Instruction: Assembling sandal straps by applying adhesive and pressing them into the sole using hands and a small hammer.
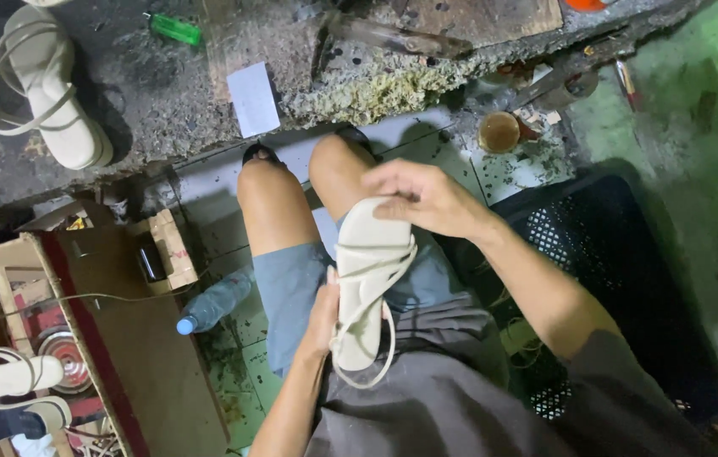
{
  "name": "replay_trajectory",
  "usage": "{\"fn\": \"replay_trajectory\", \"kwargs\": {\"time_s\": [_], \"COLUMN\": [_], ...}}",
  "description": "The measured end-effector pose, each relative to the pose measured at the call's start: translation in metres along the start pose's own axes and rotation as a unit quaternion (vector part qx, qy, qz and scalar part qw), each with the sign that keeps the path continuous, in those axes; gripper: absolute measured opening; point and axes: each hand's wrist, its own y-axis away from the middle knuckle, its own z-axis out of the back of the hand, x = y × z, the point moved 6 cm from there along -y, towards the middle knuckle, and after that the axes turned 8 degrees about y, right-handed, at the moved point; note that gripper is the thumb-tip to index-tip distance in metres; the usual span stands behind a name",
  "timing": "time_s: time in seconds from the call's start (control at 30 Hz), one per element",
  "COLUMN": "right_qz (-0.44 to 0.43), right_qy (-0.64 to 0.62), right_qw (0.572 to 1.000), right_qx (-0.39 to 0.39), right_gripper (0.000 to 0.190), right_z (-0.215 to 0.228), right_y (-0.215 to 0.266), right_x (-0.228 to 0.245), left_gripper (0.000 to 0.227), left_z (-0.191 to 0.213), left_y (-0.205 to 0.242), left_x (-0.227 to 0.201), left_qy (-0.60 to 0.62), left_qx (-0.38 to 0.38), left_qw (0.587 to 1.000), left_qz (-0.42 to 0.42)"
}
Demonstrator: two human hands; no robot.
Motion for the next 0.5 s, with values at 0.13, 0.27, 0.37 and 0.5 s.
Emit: {"fn": "replay_trajectory", "kwargs": {"time_s": [0.13,0.27,0.37,0.5], "right_qz": [-0.096,-0.135,-0.177,-0.082], "right_qy": [0.034,-0.133,-0.259,-0.25], "right_qw": [0.991,0.965,0.916,0.932], "right_qx": [-0.085,-0.181,-0.25,-0.25], "right_gripper": [0.017,0.022,0.042,0.047], "right_z": [0.008,0.012,-0.013,-0.056], "right_y": [0.001,0.02,0.06,0.127], "right_x": [-0.027,-0.091,-0.112,-0.106], "left_gripper": [0.07,0.057,0.057,0.061], "left_z": [-0.039,-0.054,-0.061,-0.032], "left_y": [0.009,0.001,-0.02,-0.065], "left_x": [-0.13,-0.124,-0.123,-0.047], "left_qy": [0.051,0.02,-0.021,0.185], "left_qx": [0.018,-0.001,-0.08,-0.138], "left_qw": [0.999,0.998,0.997,0.969], "left_qz": [0.008,0.053,0.002,-0.084]}}
